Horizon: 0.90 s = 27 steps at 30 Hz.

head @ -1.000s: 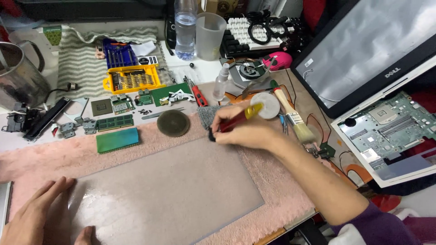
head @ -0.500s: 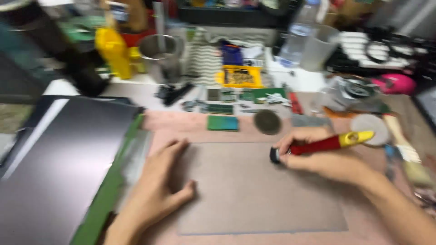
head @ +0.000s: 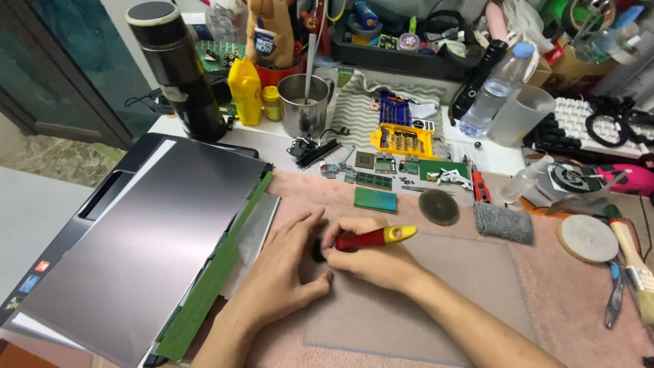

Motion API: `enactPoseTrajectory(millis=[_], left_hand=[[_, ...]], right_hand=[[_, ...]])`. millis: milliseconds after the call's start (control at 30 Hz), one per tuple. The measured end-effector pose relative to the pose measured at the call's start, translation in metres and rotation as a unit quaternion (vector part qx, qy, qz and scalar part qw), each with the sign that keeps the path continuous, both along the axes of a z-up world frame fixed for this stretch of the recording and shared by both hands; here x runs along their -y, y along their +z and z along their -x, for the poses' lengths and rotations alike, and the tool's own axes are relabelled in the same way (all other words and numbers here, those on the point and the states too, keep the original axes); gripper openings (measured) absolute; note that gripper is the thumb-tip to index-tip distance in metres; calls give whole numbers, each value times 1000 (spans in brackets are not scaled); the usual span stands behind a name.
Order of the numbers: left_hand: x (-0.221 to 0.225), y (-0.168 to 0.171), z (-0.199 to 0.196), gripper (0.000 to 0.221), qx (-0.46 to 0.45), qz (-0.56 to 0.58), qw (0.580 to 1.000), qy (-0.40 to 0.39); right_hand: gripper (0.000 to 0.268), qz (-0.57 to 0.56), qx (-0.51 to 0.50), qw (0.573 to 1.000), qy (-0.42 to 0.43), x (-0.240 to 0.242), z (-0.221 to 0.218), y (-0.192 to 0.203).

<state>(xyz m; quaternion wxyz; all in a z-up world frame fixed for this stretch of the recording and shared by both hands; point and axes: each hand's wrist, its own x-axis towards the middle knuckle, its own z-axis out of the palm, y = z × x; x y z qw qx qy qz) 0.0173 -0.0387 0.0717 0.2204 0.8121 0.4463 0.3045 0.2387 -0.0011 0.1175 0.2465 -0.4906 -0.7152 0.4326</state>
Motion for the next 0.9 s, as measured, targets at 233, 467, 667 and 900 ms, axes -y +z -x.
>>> enactPoseTrajectory(millis=[233,467,667,900], left_hand=[[-2,-1,-1,98,-3,4,1000,1],[-1,-2,0,96,-2,-6,1000,0],[-2,-1,-1,97,-5,-4,1000,-1],[-2,-2,0,100,-6,3,1000,2]], right_hand=[[9,63,92,991,-71,-7,8,19],[8,83,79,993,-19,-5,1,32],[10,15,74,997,-18,-3,-8,19],[5,24,80,995,-64,-2,-15,29]])
